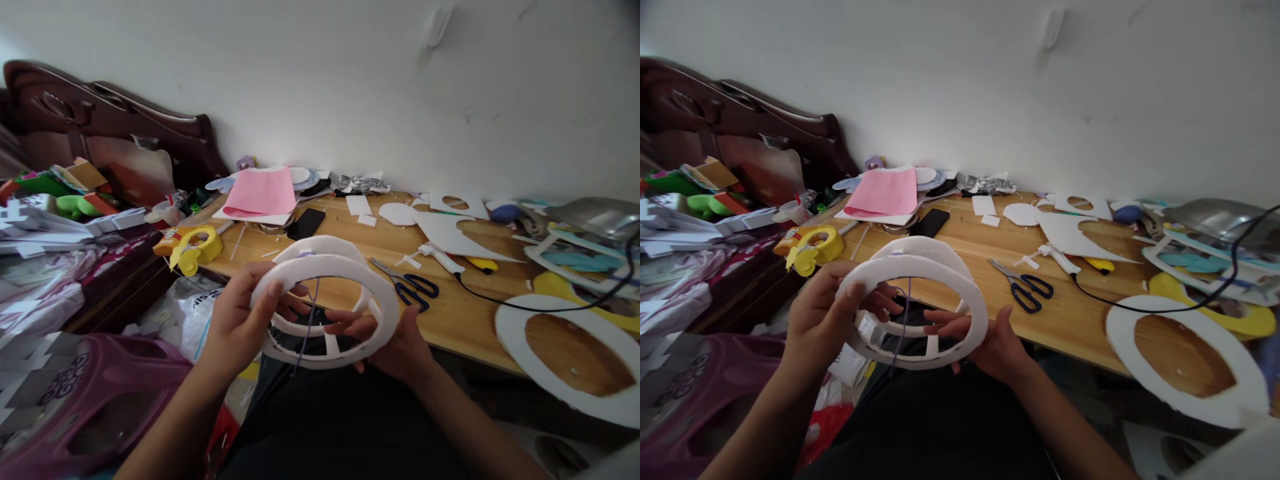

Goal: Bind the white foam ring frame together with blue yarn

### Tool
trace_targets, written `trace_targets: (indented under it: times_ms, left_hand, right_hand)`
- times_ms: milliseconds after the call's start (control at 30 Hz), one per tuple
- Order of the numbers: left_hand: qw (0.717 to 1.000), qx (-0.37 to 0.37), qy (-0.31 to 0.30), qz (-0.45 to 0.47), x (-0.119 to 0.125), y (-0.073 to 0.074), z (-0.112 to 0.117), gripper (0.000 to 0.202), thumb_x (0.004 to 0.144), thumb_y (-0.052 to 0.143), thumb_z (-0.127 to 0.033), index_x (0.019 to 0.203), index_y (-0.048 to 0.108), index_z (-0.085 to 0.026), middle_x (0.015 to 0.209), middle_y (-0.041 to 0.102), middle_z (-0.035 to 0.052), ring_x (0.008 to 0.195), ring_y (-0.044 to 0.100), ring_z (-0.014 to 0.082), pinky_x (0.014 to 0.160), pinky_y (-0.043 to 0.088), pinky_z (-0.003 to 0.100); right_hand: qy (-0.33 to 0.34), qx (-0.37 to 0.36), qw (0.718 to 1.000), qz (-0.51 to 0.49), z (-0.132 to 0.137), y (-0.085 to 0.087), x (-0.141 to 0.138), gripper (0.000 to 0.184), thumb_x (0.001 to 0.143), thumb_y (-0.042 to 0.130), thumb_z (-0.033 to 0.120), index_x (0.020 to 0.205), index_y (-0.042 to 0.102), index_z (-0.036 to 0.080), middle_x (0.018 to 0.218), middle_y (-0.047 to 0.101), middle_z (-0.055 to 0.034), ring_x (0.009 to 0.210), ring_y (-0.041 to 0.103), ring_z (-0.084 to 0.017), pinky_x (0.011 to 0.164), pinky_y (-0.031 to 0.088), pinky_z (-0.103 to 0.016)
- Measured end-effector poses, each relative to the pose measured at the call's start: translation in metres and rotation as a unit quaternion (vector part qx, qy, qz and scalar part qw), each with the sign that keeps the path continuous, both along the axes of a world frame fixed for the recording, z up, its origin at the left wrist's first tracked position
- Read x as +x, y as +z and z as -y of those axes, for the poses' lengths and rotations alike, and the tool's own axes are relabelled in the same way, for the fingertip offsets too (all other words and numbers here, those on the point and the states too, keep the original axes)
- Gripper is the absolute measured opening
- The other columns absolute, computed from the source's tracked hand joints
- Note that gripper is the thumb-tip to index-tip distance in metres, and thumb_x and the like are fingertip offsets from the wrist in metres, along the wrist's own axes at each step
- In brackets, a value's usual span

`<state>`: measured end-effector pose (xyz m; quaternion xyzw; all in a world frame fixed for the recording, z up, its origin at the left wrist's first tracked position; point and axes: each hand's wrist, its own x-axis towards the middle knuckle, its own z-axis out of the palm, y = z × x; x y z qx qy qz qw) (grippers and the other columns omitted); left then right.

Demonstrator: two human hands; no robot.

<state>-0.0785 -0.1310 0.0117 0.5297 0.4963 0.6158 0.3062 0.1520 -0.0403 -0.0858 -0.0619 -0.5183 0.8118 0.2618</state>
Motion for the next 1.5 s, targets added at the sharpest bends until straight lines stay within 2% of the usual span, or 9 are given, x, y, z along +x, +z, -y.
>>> trace_targets:
  times_ms: [200, 300, 467, 600, 800, 1033, 1233, 1400, 1500]
  left_hand:
    - [1.0, 0.006, -0.012, -0.027, 0.005, -0.004, 0.0, 0.016, 0.099, 0.058, -0.035, 0.106, 0.059, -0.02, 0.072, 0.069, 0.0003, 0.044, 0.059, 0.0101, 0.041, 0.048, 0.019]
    - [0.998, 0.021, 0.029, -0.053, 0.006, -0.007, -0.001, 0.015, 0.097, 0.061, -0.034, 0.103, 0.063, -0.021, 0.062, 0.062, -0.0029, 0.04, 0.049, 0.0068, 0.037, 0.039, 0.015]
    - [0.998, 0.018, 0.058, -0.023, 0.005, -0.006, 0.0, 0.019, 0.095, 0.064, -0.038, 0.098, 0.065, -0.02, 0.055, 0.057, -0.0036, 0.037, 0.044, 0.0065, 0.035, 0.034, 0.015]
    - [0.995, 0.044, 0.076, 0.054, -0.001, -0.003, -0.002, 0.016, 0.095, 0.066, -0.036, 0.1, 0.065, -0.021, 0.051, 0.054, -0.0055, 0.036, 0.044, 0.007, 0.035, 0.034, 0.016]
    - [0.987, 0.092, 0.069, 0.108, -0.007, 0.005, -0.006, 0.011, 0.092, 0.069, -0.032, 0.094, 0.066, -0.022, 0.048, 0.05, -0.0069, 0.035, 0.042, 0.0069, 0.035, 0.035, 0.018]
    - [0.977, 0.135, 0.09, 0.139, -0.009, 0.005, -0.011, 0.01, 0.091, 0.071, -0.032, 0.096, 0.069, -0.023, 0.051, 0.048, -0.0058, 0.036, 0.042, 0.0077, 0.032, 0.032, 0.019]
    - [0.976, 0.15, 0.095, 0.122, -0.005, 0.004, -0.009, 0.006, 0.094, 0.067, -0.03, 0.097, 0.068, -0.024, 0.052, 0.049, -0.0058, 0.038, 0.044, 0.0083, 0.034, 0.035, 0.019]
    - [0.977, 0.171, 0.086, 0.089, -0.002, 0.002, -0.007, 0.009, 0.097, 0.062, -0.027, 0.098, 0.065, -0.019, 0.052, 0.053, -0.0061, 0.038, 0.047, 0.0079, 0.037, 0.038, 0.018]
    - [0.975, 0.177, 0.105, 0.083, 0.0, 0.0, -0.009, 0.01, 0.096, 0.064, -0.029, 0.098, 0.064, -0.019, 0.052, 0.053, -0.0064, 0.037, 0.047, 0.0081, 0.036, 0.038, 0.018]
  right_hand:
    - [0.014, 0.156, 0.984, 0.084, 0.002, -0.006, 0.0, 0.132, 0.063, -0.022, 0.094, 0.114, 0.077, 0.024, 0.117, 0.07, -0.0212, 0.095, 0.07, -0.028, 0.04, 0.05, -0.028]
    - [0.029, 0.228, 0.97, 0.08, 0.004, -0.001, -0.001, 0.135, 0.062, -0.028, 0.09, 0.123, 0.074, 0.027, 0.129, 0.067, -0.019, 0.092, 0.072, -0.026, 0.041, 0.05, -0.028]
    - [0.14, 0.075, 0.987, 0.023, 0.006, 0.01, -0.007, 0.132, 0.059, -0.004, 0.103, 0.137, 0.064, 0.022, 0.139, 0.059, -0.0219, 0.104, 0.069, -0.031, 0.045, 0.055, -0.03]
    - [0.079, -0.017, 0.996, -0.031, 0.004, 0.005, -0.007, 0.122, 0.064, 0.014, 0.104, 0.13, 0.067, 0.016, 0.128, 0.063, -0.0235, 0.109, 0.065, -0.033, 0.052, 0.059, -0.034]
    - [-0.093, 0.0, 0.996, 0.012, 0.004, 0.004, 0.004, 0.062, 0.082, 0.06, 0.075, 0.108, 0.075, 0.02, 0.111, 0.07, -0.0145, 0.095, 0.068, -0.026, 0.06, 0.058, -0.032]
    - [-0.257, 0.008, 0.963, 0.077, -0.003, -0.004, 0.005, 0.03, 0.087, 0.067, 0.053, 0.086, 0.067, 0.023, 0.085, 0.068, -0.0036, 0.066, 0.061, -0.016, 0.055, 0.053, -0.028]
    - [-0.24, 0.039, 0.964, 0.107, -0.005, -0.016, -0.001, 0.029, 0.088, 0.07, 0.048, 0.1, 0.067, 0.021, 0.069, 0.059, 0.0009, 0.052, 0.049, -0.011, 0.043, 0.036, -0.021]
    - [-0.198, 0.085, 0.97, 0.115, -0.001, -0.024, -0.011, 0.05, 0.084, 0.065, 0.067, 0.098, 0.067, 0.019, 0.072, 0.059, -0.0002, 0.051, 0.043, -0.009, 0.046, 0.036, -0.023]
    - [-0.17, 0.108, 0.97, 0.133, 0.005, -0.021, -0.015, 0.044, 0.084, 0.069, 0.061, 0.095, 0.067, 0.018, 0.074, 0.059, -0.0011, 0.055, 0.045, -0.01, 0.049, 0.037, -0.023]
